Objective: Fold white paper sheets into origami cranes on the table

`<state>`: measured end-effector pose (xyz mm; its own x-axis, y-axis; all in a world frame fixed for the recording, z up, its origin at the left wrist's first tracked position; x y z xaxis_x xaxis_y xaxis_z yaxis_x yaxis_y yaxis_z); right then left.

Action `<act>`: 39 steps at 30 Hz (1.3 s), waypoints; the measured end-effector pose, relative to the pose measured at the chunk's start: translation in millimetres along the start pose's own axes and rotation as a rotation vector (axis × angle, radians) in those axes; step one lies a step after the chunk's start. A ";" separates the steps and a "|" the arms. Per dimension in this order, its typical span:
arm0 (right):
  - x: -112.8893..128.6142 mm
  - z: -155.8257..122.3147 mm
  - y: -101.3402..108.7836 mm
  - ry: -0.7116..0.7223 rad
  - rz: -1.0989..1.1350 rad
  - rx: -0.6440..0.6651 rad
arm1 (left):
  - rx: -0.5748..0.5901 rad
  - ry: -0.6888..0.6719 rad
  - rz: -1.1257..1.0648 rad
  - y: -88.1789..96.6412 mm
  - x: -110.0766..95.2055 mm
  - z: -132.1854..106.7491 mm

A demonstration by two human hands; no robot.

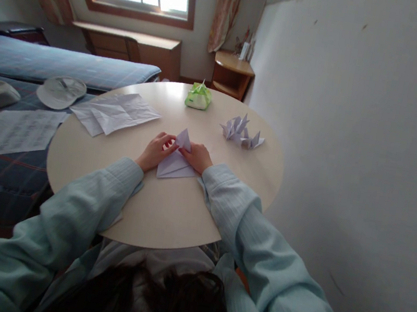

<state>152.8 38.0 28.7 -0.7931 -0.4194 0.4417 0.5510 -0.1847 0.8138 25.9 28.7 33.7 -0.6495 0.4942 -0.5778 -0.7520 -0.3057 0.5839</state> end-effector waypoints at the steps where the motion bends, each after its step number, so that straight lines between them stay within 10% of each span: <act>1: -0.3 0.1 0.3 -0.004 -0.001 -0.003 | -0.008 -0.003 -0.009 0.1 0.4 0.1; 39: -4.0 1.3 -0.8 0.019 0.075 -0.059 | 0.052 0.035 -0.056 -2.7 2.2 -2.4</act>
<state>155.2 41.0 26.8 -0.7442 -0.4508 0.4929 0.6233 -0.2035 0.7550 26.3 28.6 29.5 -0.6105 0.4804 -0.6297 -0.7813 -0.2347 0.5783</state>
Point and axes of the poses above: each hand's wrist, its own z-axis towards the middle knuckle, its own y-axis out of the back of the hand, x = y × z, the point moved 6 cm from there along z, towards the middle knuckle, and after that the axes turned 9 degrees about -x, right-handed, at the moved point
